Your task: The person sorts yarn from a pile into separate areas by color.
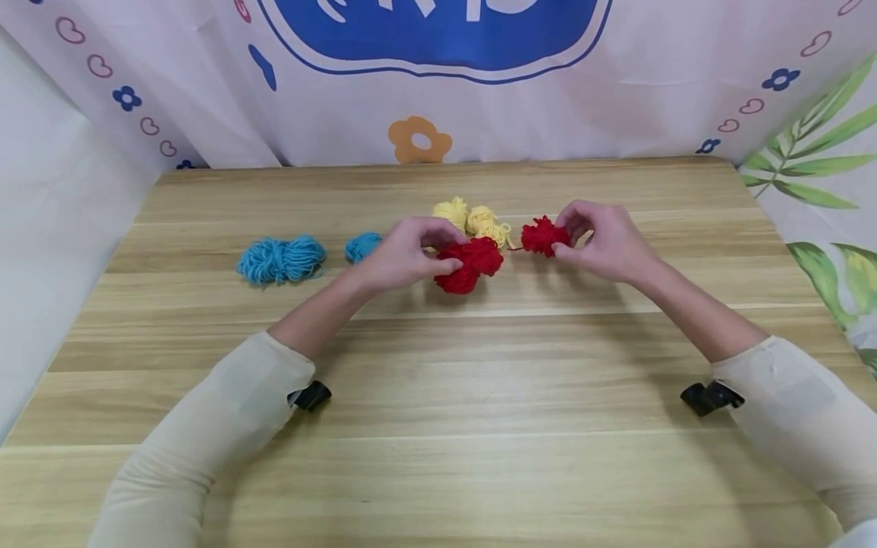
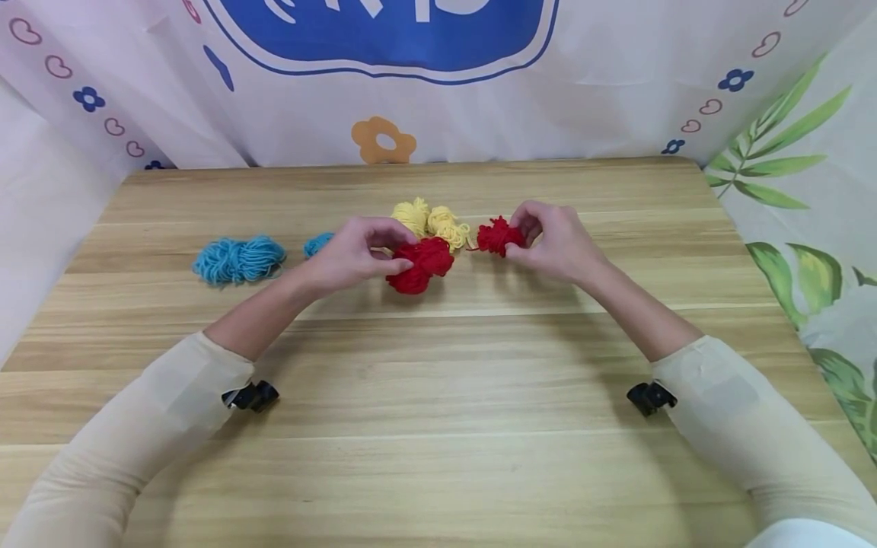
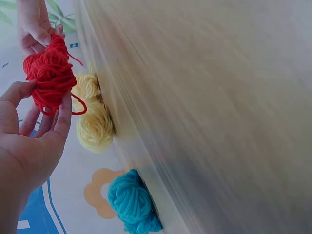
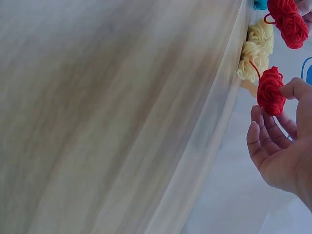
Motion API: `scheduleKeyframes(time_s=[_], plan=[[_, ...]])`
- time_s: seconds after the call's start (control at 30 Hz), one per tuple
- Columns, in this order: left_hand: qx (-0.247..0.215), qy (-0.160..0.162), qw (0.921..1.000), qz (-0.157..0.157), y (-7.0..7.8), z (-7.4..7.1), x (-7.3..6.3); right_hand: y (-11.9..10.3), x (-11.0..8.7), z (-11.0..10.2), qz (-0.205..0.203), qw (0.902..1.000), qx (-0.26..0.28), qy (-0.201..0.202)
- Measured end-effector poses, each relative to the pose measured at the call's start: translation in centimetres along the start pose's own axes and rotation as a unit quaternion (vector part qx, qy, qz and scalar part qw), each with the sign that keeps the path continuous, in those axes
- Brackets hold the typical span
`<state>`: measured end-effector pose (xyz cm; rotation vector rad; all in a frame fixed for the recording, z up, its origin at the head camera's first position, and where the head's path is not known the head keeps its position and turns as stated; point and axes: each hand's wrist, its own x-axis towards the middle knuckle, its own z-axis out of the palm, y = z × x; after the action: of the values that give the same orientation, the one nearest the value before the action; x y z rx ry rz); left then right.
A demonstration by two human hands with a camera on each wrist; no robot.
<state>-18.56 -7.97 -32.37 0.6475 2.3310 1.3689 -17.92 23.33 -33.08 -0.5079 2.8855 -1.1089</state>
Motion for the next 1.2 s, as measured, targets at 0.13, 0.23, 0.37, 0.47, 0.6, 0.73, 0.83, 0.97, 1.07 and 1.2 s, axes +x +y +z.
scheduleKeyframes(time_s=[0.13,0.23,0.37,0.47,0.6,0.73,0.83,0.97,1.07,1.2], plan=[[0.0,-0.009,1.0,0.004,0.0,0.3,0.3,0.5,0.1,-0.3,0.021,0.9998,-0.005,-0.002],[0.002,-0.014,0.9999,0.005,0.1,0.4,0.5,0.9,0.1,-0.6,0.031,0.9995,-0.005,-0.002],[0.0,-0.018,0.9998,0.006,0.2,0.7,0.7,1.5,0.2,-0.9,0.044,0.999,-0.005,0.003],[-0.003,-0.021,0.9997,0.009,0.3,0.9,0.9,1.8,0.3,-1.2,0.056,0.9984,-0.007,0.005],[-0.001,-0.021,0.9997,0.011,0.4,1.3,1.3,2.3,0.3,-1.7,0.07,0.9975,-0.011,0.005],[-0.002,-0.026,0.9996,0.015,0.6,1.7,1.6,2.8,0.4,-2.1,0.08,0.9966,-0.017,0.007],[-0.005,-0.03,0.9994,0.019,0.7,2.0,1.8,3.3,0.4,-2.4,0.086,0.9961,-0.02,0.009],[-0.009,-0.033,0.9993,0.018,1.0,2.3,1.9,3.9,0.5,-2.8,0.101,0.9945,-0.025,0.008],[-0.014,-0.036,0.9991,0.018,1.1,2.5,2.0,4.4,0.5,-3.0,0.114,0.9929,-0.033,0.004],[-0.018,-0.04,0.9988,0.022,1.2,2.7,2.1,5.0,0.5,-3.3,0.121,0.9918,-0.042,0.001]])
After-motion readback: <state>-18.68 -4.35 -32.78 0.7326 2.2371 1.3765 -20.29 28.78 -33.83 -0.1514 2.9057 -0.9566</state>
